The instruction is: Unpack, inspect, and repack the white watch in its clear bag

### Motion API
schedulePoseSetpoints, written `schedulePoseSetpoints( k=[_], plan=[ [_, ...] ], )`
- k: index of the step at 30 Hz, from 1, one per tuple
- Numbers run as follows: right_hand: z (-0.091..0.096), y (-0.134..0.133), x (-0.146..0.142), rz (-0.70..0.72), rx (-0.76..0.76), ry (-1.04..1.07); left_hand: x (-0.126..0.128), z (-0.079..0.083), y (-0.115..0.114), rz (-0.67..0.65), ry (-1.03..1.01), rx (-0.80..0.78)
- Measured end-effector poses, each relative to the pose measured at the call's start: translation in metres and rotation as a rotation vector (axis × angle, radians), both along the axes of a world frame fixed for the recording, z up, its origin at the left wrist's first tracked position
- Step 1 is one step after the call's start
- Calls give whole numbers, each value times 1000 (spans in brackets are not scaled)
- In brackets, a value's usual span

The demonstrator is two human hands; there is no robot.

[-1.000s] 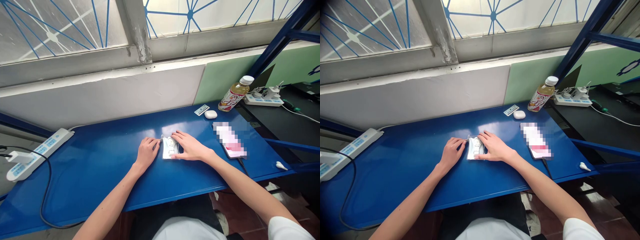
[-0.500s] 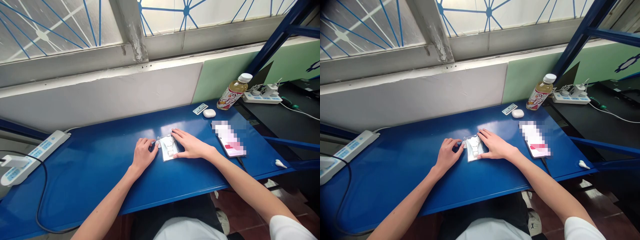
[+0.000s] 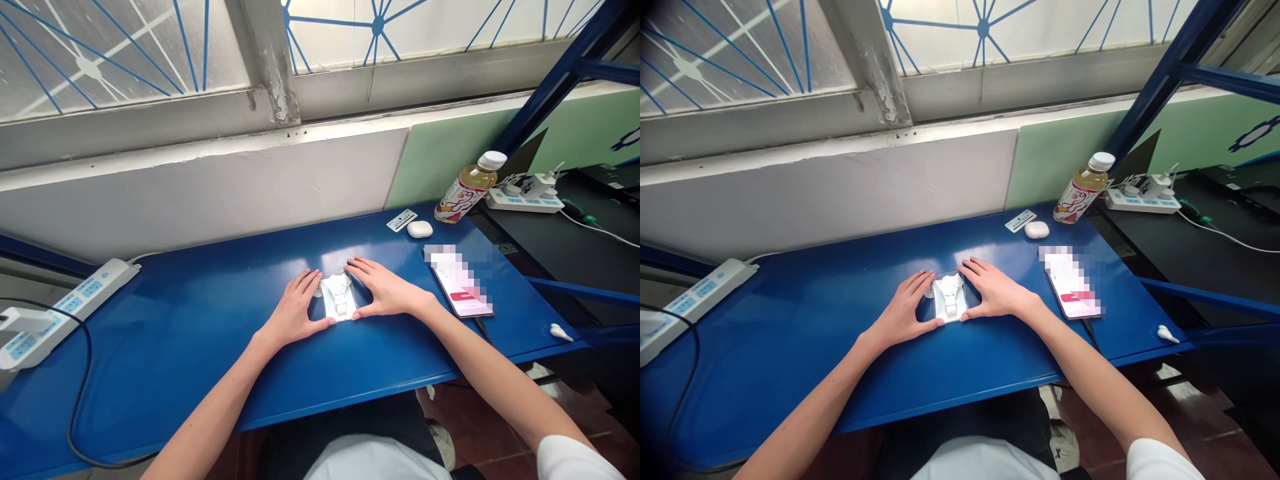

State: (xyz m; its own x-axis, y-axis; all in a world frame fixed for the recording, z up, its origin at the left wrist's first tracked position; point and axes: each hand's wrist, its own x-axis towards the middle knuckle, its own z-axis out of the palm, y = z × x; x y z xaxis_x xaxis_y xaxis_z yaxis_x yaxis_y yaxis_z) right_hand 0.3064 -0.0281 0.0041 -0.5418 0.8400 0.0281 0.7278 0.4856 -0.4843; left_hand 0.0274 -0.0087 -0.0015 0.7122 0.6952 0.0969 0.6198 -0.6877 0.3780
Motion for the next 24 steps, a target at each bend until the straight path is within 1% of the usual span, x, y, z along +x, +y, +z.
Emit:
schedulePoseSetpoints(
  k=[12, 21, 24],
  plan=[
    [1, 1, -2, -7, 6, -40, 0, 1, 0, 3, 7, -14],
    [-3, 2, 1, 0, 33, -2, -1, -3, -2, -8, -18, -2],
    [-3, 2, 1, -5, 38, -4, 0, 1, 0, 18, -57, -23]
  ],
)
